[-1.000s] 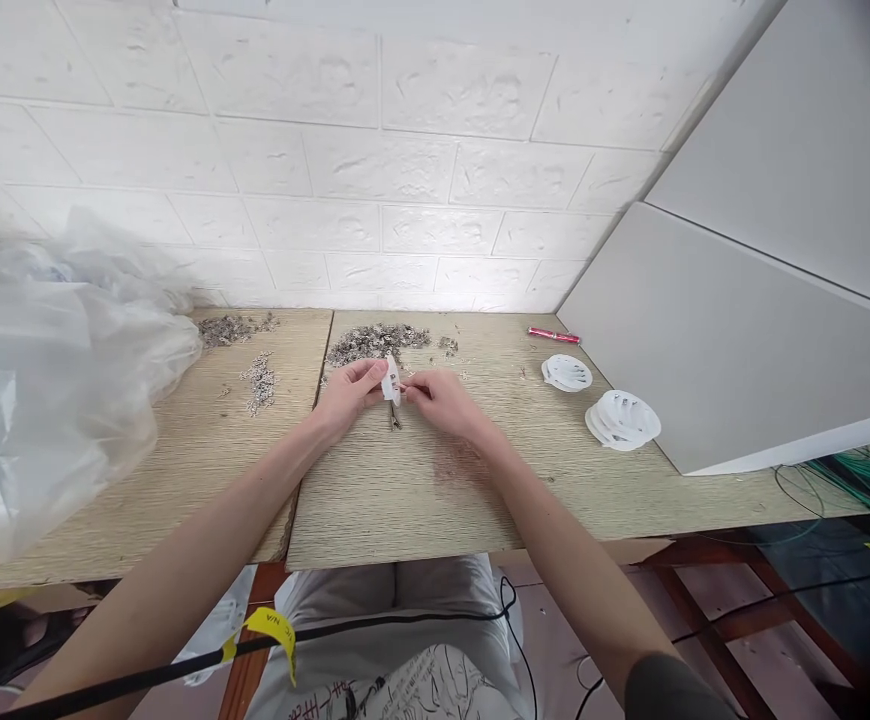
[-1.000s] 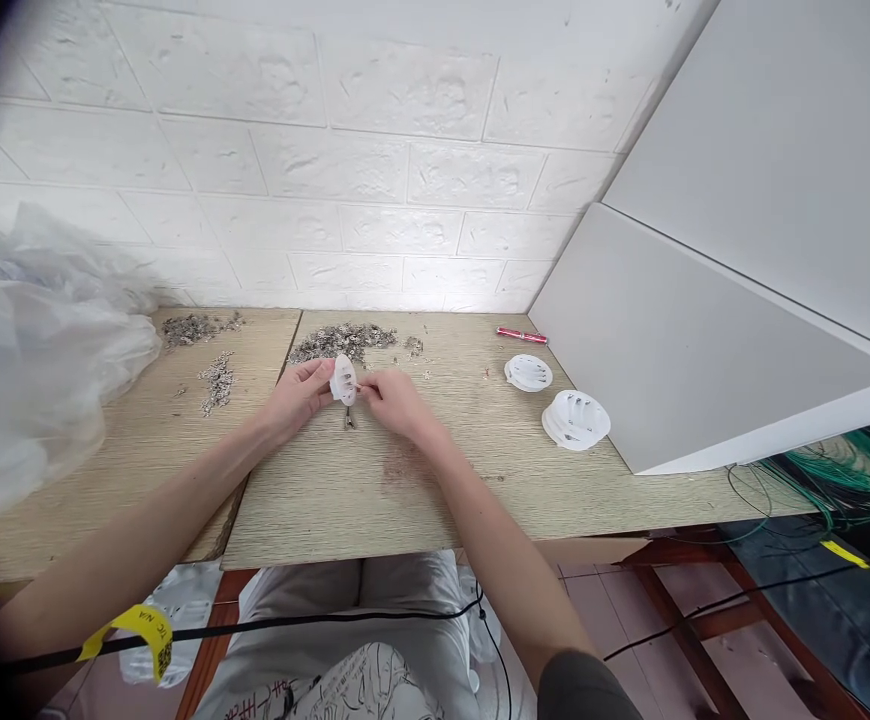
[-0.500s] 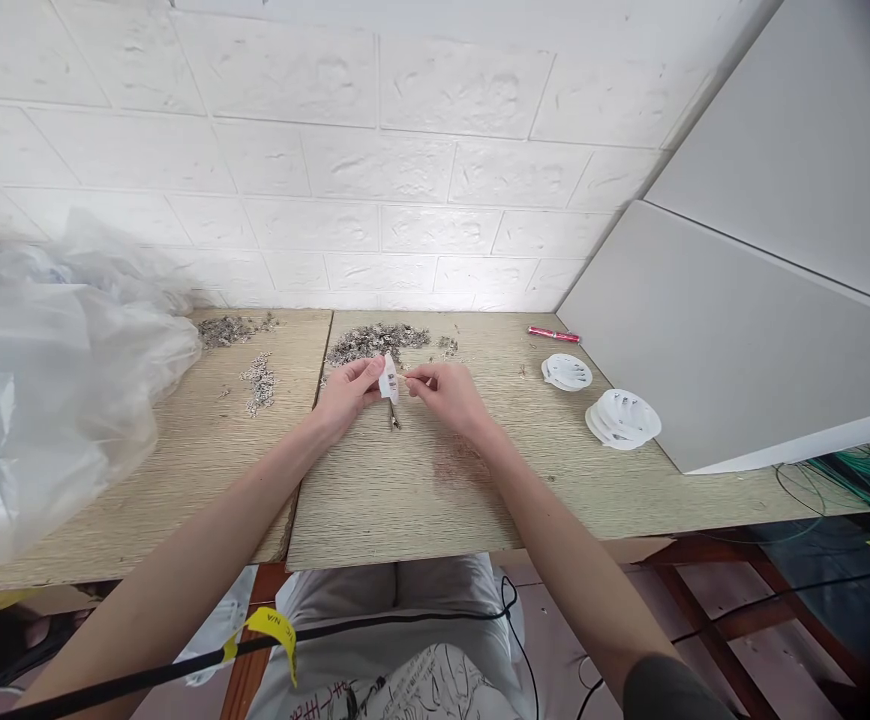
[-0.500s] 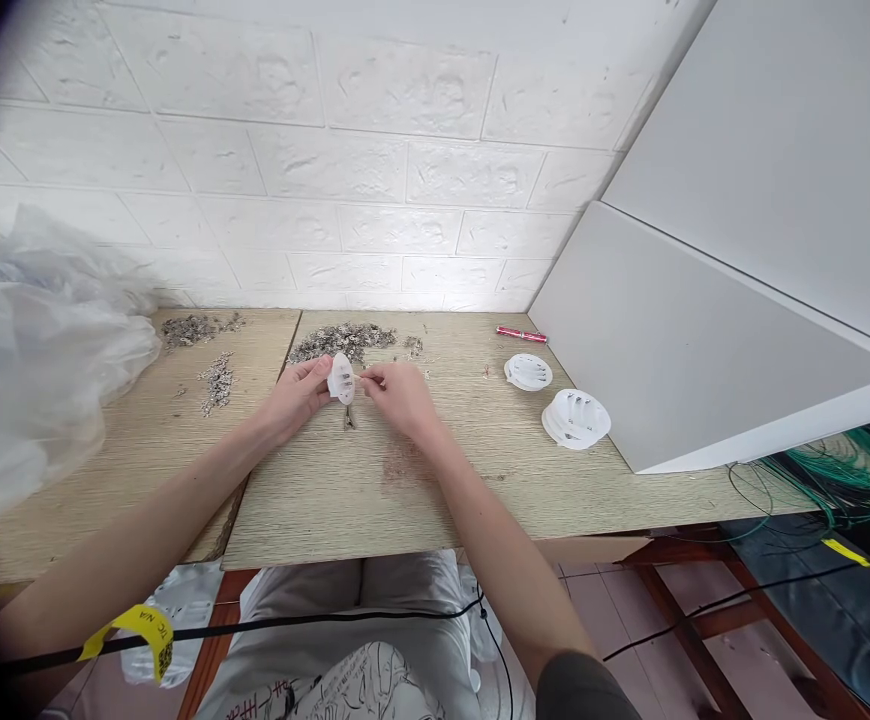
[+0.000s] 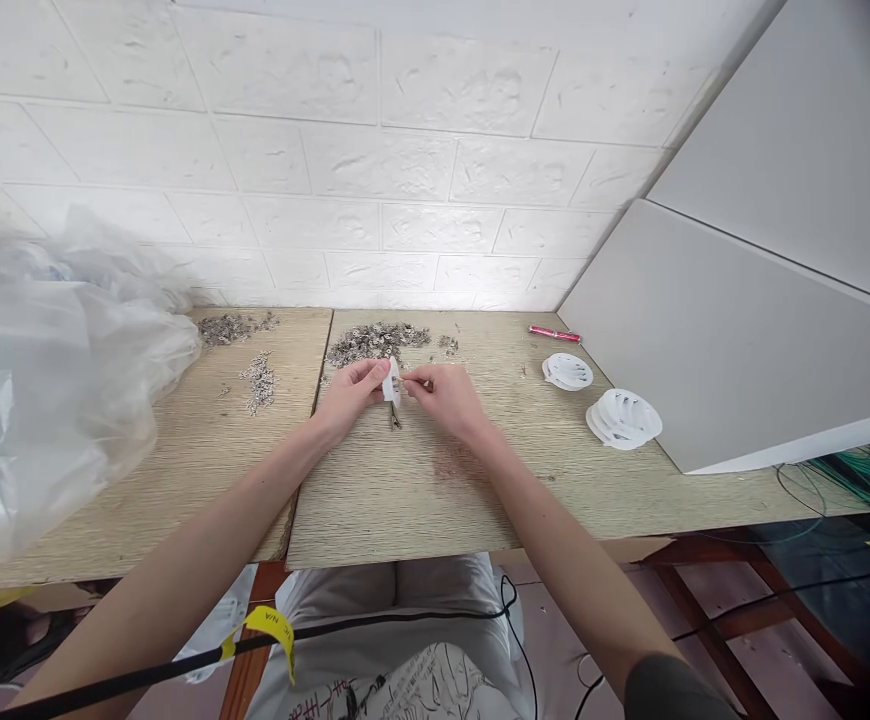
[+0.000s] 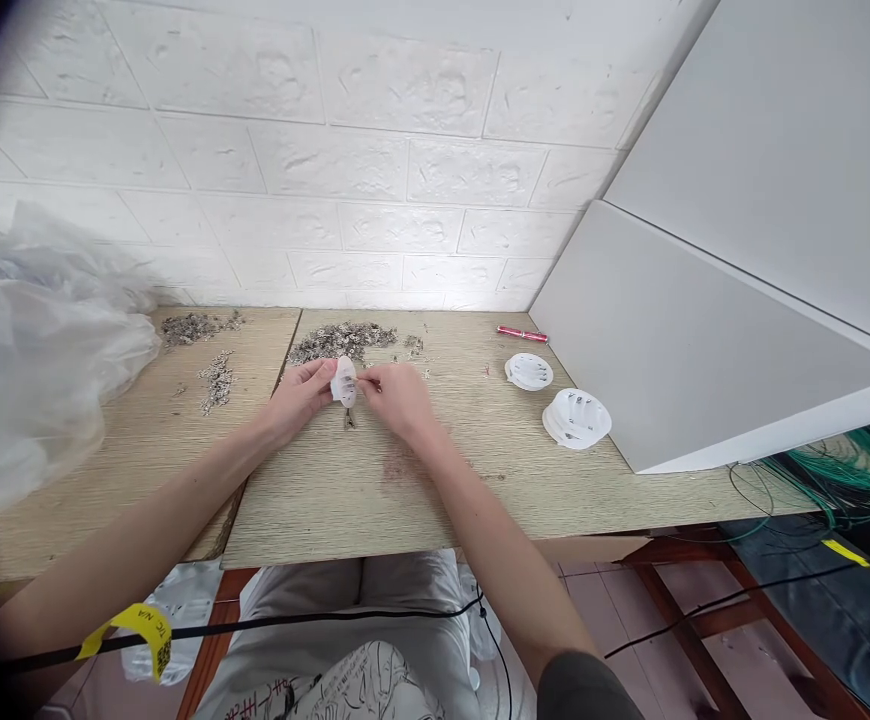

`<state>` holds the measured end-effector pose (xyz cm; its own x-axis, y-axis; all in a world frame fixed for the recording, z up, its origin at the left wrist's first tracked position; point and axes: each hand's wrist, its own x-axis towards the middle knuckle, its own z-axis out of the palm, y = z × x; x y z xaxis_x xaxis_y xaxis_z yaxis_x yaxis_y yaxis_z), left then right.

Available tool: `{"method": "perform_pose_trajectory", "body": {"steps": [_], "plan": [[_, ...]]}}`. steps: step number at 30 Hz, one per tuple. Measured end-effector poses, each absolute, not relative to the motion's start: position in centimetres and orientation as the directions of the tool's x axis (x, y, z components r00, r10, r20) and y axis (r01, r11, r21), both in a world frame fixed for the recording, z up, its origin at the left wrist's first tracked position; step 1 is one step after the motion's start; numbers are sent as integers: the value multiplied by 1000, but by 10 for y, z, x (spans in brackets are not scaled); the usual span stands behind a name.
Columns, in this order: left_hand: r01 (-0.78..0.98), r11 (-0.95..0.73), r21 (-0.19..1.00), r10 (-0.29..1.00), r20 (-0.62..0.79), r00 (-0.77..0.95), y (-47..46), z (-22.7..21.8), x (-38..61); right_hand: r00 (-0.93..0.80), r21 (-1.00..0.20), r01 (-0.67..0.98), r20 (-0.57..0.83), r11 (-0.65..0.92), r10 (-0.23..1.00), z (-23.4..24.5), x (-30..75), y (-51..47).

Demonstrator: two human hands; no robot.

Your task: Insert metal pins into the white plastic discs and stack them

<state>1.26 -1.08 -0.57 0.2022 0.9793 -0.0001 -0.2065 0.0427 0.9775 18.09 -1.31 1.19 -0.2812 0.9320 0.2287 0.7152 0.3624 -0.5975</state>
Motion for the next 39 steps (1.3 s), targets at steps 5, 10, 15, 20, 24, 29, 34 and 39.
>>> {"method": "perform_pose_trajectory", "body": {"steps": [5, 10, 15, 20, 24, 29, 34, 39], "plan": [[-315, 92, 945, 986, -42, 162, -10, -5, 12, -245, -644, 700, 190, 309, 951, 14, 183, -13], [-339, 97, 936, 986, -43, 163, -7, -7, 12, -270, -601, 731, 179, 322, 946, 14, 181, -14], [-340, 102, 935, 989, -58, 138, -8, -8, 12, -260, -555, 760, 216, 337, 941, 12, 179, -15], [-341, 103, 934, 990, -62, 129, -9, -6, 13, -271, -548, 761, 218, 347, 938, 12, 179, -16], [-338, 112, 935, 990, -77, 115, -10, -4, 13, -266, -564, 755, 203, 335, 942, 14, 179, -16], [-333, 106, 937, 991, -70, 118, -10, -4, 13, -270, -572, 748, 200, 336, 942, 13, 178, -15], [-336, 115, 935, 991, -82, 110, -11, -3, 14, -270, -582, 740, 201, 337, 942, 13, 178, -16], [-329, 105, 938, 991, -71, 114, -10, -4, 14, -265, -582, 741, 203, 334, 943, 12, 178, -15]]}}
